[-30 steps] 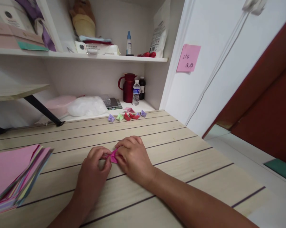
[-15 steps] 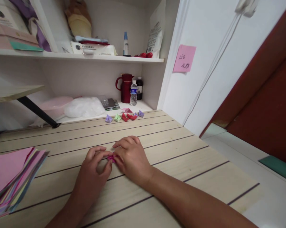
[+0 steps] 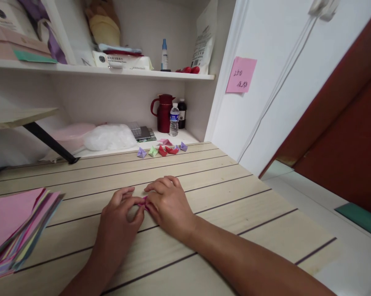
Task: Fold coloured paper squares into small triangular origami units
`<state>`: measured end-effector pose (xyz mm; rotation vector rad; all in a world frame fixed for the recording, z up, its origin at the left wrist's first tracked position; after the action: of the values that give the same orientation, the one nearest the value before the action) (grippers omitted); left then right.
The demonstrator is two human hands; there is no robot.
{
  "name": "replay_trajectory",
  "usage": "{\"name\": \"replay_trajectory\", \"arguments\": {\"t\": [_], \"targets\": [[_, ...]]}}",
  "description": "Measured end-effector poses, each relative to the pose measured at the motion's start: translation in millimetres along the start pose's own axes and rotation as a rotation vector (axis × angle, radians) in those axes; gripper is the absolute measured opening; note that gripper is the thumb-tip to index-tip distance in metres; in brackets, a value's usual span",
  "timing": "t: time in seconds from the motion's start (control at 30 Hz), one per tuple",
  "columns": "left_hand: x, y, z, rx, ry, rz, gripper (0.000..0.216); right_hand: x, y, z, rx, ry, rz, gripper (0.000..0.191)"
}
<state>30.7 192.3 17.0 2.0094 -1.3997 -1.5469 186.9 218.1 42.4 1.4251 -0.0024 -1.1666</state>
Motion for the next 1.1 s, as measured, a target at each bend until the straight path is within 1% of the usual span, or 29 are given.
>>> {"name": "replay_trajectory", "arguments": {"t": [0.1,0.2,0.33,0.43,0.53,0.63,0.73,0.83,1.0,1.03,1.1], "targets": [[1,0,1,0.003,-0.040,0.001,0.015,0,-1,-1,-0.023,-0.033,0.006,0.009],[1,1,1,-0.019,-0.057,0.031,0.013,0,-3,-3,-0.069,-0.069,0.025,0.008],[1,2,0,-0.069,-0.040,0.084,0.010,1,-7,-8,-0.172,-0.168,0.087,0.012],[0,0,-1,-0.066,-0.011,0.076,0.008,2,-8,-13,-0.203,-0.222,0.124,0.017],[-1,-1,-1,-0.019,0.023,0.070,0.009,2,-8,-16,-0.200,-0.220,0.146,0.023],[-3,0,-1,0.016,0.035,0.059,0.009,1,-8,-14,-0.221,-0.220,0.176,0.022],[-4,0,-2,0.011,0.021,0.048,0.010,0,-9,-12,-0.223,-0.233,0.211,0.019],[-5,0,-2,-0.008,-0.001,0.046,0.013,0,-9,-11,-0.224,-0.231,0.209,0.021],[-4,1,-2,-0.048,-0.033,0.047,0.017,2,-4,-14,-0.385,-0.211,0.165,0.042],[-4,1,-3,-0.063,-0.049,0.053,0.017,2,-3,-14,-0.411,-0.216,0.166,0.042],[-3,2,-4,-0.097,-0.085,0.064,0.016,2,-1,-14,-0.445,-0.231,0.183,0.036]]}}
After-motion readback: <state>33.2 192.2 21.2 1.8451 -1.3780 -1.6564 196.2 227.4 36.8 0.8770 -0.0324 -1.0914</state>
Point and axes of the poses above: each hand's wrist, its own x-axis away from the middle knuckle, its own y-axis out of the back of the hand, z = x × y, the point moved 1 cm from there along -x, towards the middle knuckle, and after that the axes turned 3 degrees about -y, right-handed, at the moved point
